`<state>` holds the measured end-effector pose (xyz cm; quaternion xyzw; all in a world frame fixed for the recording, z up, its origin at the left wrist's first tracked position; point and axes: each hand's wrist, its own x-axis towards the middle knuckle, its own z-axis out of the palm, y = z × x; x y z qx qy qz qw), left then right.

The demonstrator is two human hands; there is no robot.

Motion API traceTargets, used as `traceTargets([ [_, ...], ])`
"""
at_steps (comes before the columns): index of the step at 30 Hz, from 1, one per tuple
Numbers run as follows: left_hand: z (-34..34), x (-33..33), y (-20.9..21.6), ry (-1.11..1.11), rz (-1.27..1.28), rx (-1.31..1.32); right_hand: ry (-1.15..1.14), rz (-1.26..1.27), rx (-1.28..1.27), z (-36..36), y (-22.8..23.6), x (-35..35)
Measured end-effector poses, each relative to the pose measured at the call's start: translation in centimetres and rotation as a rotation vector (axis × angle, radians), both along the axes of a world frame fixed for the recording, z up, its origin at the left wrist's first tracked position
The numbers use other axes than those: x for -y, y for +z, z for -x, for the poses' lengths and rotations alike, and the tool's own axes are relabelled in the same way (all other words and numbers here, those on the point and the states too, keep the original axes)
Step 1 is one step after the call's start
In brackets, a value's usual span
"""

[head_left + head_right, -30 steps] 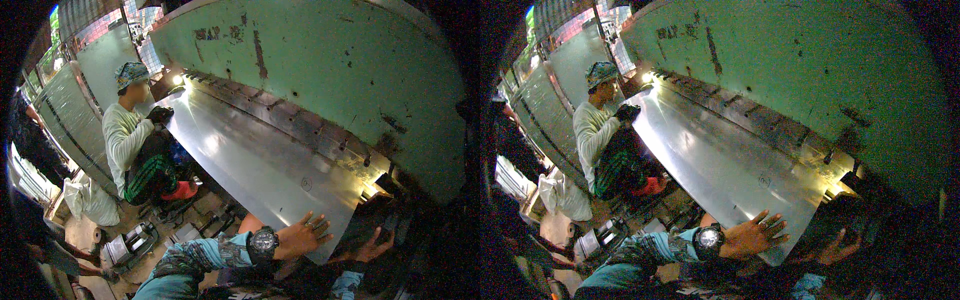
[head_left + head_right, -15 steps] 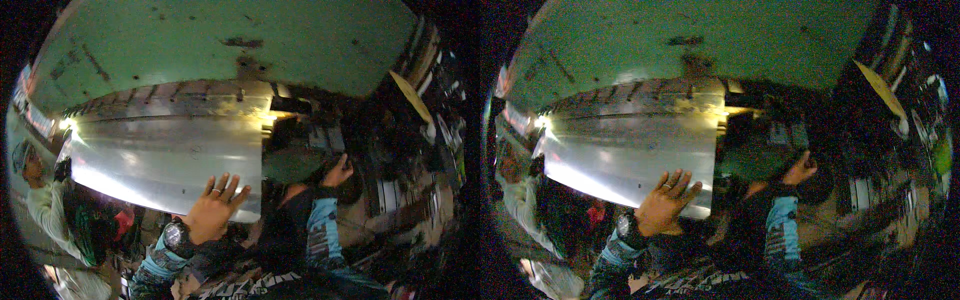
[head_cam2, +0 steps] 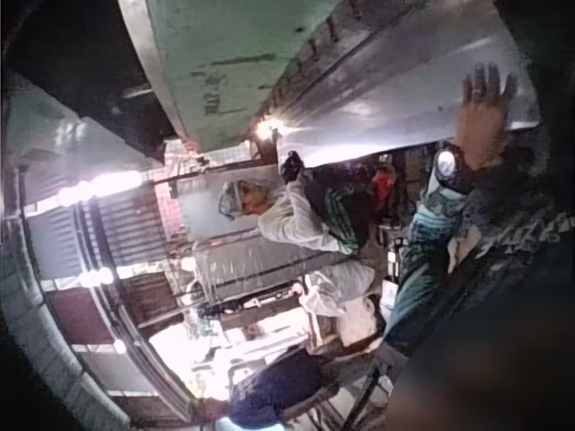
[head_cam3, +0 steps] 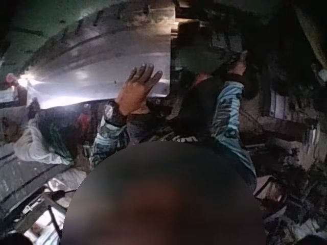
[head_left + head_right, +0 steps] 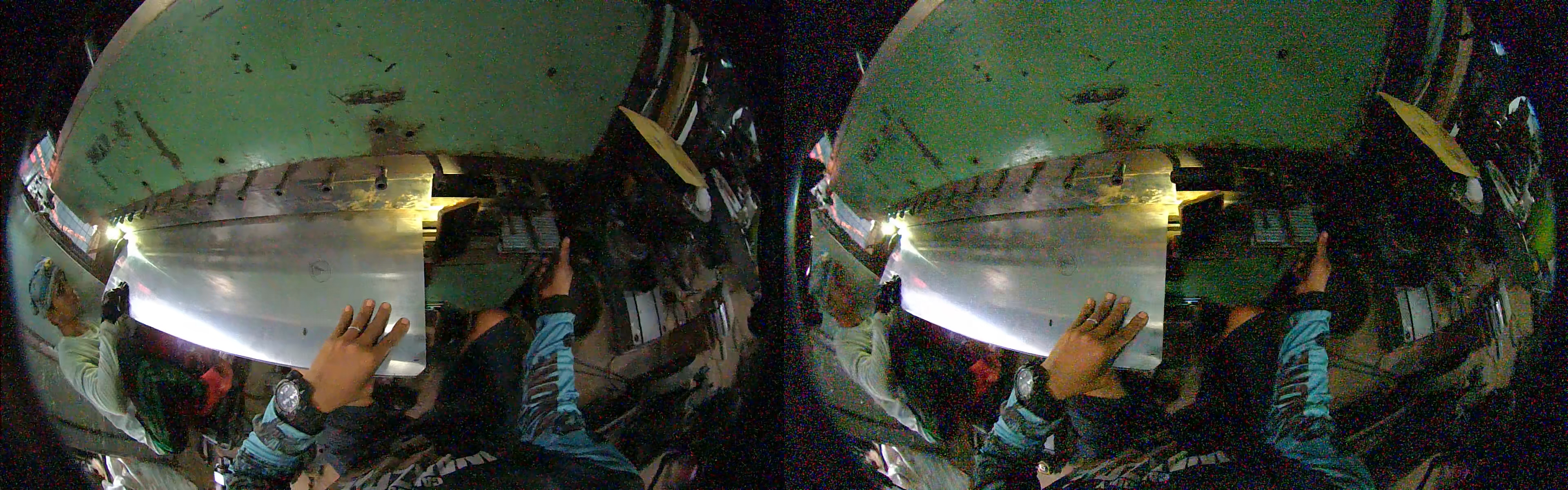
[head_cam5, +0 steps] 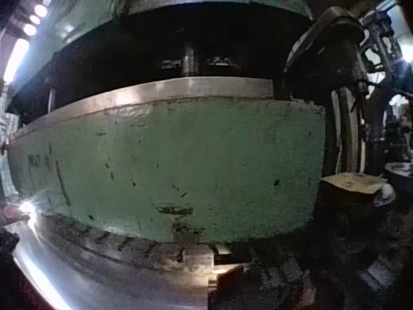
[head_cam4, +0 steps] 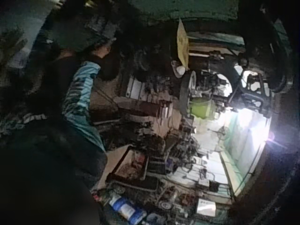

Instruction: The person operates a metal bending machine with a coworker to bend a large metal sheet. They position the sheet, activate the press, and adjust the sheet between cycles to achieve the desired bend.

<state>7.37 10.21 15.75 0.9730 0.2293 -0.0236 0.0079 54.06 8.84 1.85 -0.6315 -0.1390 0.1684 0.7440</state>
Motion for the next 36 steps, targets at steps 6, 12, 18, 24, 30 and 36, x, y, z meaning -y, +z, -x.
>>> traceTargets([
  [6,0.1,0.2,-0.2,0.000,-0.055,0.064,0.008,0.085,-0.112,-3.6,-1.7,-1.1],
  [12,0.1,0.3,0.6,0.027,0.080,0.053,0.010,0.127,-0.013,-5.9,-4.3,-1.8],
  [18,-0.3,0.3,0.9,0.010,-0.035,-0.017,-0.470,0.080,0.346,2.4,-0.5,-0.9],
  [24,-0.5,0.2,1.1,0.006,0.077,0.065,-0.024,0.261,0.956,17.0,3.9,-5.2],
  [30,-0.6,0.0,0.6,0.002,0.003,0.077,0.030,0.389,0.932,19.2,5.4,-9.7],
  [36,-0.4,0.1,0.3,-0.008,0.017,0.085,0.035,0.174,0.908,19.4,3.9,-8.6],
])
